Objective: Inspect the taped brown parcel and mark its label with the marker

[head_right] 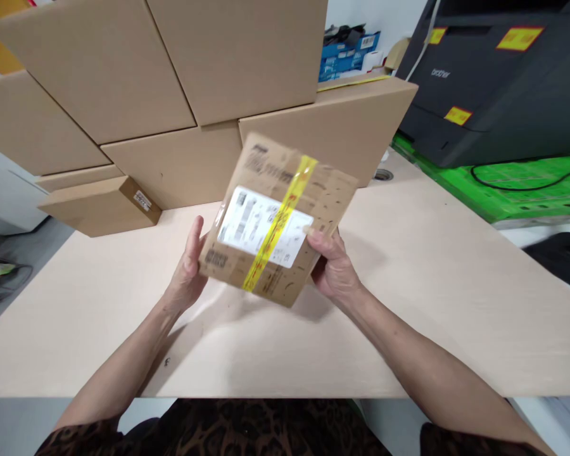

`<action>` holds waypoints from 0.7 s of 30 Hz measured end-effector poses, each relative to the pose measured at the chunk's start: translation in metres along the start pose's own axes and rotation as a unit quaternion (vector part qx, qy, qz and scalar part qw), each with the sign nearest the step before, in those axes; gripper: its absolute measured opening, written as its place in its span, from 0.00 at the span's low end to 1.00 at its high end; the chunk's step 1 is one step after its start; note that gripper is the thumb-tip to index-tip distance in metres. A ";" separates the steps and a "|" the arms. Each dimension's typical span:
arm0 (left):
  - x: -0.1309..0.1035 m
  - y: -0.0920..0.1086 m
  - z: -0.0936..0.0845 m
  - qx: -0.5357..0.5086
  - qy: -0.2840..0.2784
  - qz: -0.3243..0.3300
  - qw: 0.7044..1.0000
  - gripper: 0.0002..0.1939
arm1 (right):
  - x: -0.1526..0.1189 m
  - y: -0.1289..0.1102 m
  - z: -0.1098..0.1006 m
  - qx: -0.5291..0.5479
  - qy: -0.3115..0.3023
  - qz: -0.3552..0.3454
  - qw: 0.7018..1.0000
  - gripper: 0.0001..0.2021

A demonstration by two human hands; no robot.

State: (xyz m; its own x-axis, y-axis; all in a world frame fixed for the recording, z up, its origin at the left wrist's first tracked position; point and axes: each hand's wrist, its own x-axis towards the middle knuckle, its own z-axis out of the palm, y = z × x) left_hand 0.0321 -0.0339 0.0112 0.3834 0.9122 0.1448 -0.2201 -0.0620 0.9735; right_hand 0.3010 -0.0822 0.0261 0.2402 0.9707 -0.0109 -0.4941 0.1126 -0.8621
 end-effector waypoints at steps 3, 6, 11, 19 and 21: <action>-0.003 -0.011 0.013 -0.017 0.014 0.013 1.000 0.68 | 0.000 0.008 0.003 0.003 0.033 -0.006 0.999 0.33; -0.009 -0.014 0.035 -0.021 -0.016 0.012 1.000 0.66 | -0.006 0.022 0.007 -0.006 -0.004 0.020 1.000 0.38; -0.008 -0.001 0.044 -0.041 0.051 0.011 0.998 0.54 | -0.012 0.029 0.009 0.012 -0.062 0.064 0.996 0.46; 0.008 0.015 0.011 -0.067 0.121 -0.005 0.990 0.47 | 0.009 0.005 -0.011 -0.025 -0.076 0.056 0.995 0.37; 0.011 0.020 0.004 -0.073 0.127 -0.008 0.989 0.45 | 0.011 0.006 -0.015 -0.047 -0.092 0.082 0.991 0.33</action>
State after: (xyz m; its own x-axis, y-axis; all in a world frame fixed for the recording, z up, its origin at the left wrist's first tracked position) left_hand 0.0356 -0.0264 0.0326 0.1536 0.9861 0.0632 -0.3503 -0.0055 0.9366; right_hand 0.3134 -0.0739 0.0132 0.0029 0.9976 -0.0697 -0.4322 -0.0616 -0.8997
